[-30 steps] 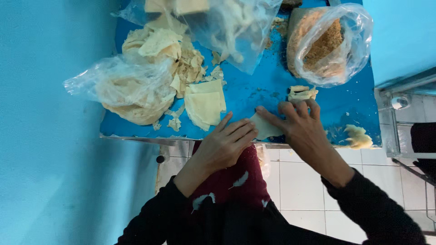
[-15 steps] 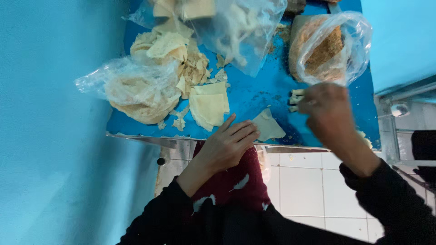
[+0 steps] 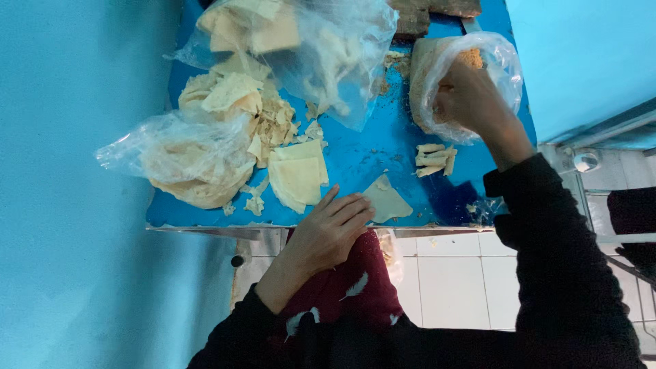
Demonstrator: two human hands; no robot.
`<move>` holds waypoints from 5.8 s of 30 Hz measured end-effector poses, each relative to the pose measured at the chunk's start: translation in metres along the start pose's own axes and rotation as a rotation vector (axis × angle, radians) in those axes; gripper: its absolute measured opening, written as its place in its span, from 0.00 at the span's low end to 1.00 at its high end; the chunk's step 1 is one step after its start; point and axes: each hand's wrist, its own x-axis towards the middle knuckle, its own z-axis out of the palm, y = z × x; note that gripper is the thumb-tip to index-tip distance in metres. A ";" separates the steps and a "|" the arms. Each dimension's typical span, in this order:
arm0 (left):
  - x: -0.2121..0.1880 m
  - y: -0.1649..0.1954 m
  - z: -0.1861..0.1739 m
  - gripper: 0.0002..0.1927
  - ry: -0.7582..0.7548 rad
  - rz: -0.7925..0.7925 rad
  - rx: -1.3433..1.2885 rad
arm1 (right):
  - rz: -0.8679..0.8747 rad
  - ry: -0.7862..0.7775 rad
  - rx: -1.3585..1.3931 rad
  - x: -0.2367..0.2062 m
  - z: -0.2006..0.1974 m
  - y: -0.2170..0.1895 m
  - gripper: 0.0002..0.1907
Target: The person sits at a blue table and rolls thin square dough sheets into small cylindrical snack rolls by hand, placing each finished roll in a pile on the table. They occasionally reach into a plastic bag of brown powder and take dough pieces from a plastic bag while working through the sheets one at a time.
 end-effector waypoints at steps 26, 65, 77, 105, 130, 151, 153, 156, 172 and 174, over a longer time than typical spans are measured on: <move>0.019 0.014 -0.014 0.09 0.251 -0.294 -0.196 | 0.447 0.014 0.445 -0.049 -0.035 -0.035 0.26; 0.028 0.035 -0.012 0.14 0.166 -0.305 -0.338 | 0.073 0.001 0.099 -0.156 0.052 -0.114 0.38; 0.028 0.015 0.003 0.11 0.074 -0.063 -0.082 | 0.131 -0.050 0.165 -0.147 0.054 -0.111 0.42; 0.027 0.013 0.001 0.10 0.123 -0.035 -0.026 | 0.092 -0.157 0.196 -0.126 0.053 -0.110 0.44; 0.040 0.010 0.007 0.06 0.093 0.027 0.128 | -0.065 0.025 -0.096 -0.137 0.063 -0.117 0.42; 0.049 0.014 0.010 0.07 0.067 -0.078 0.259 | -0.066 0.066 -0.087 -0.134 0.071 -0.110 0.42; 0.050 0.012 0.009 0.09 0.052 -0.040 0.318 | -0.035 0.053 -0.078 -0.130 0.070 -0.109 0.39; 0.053 0.009 0.008 0.09 0.017 -0.003 0.397 | -0.020 0.027 -0.037 -0.123 0.066 -0.109 0.37; 0.043 0.044 -0.010 0.20 -0.118 -0.002 0.688 | -0.004 -0.019 -0.332 -0.148 0.068 -0.118 0.40; 0.049 0.045 -0.009 0.27 -0.191 -0.066 0.705 | -0.058 -0.007 -0.505 -0.151 0.071 -0.123 0.41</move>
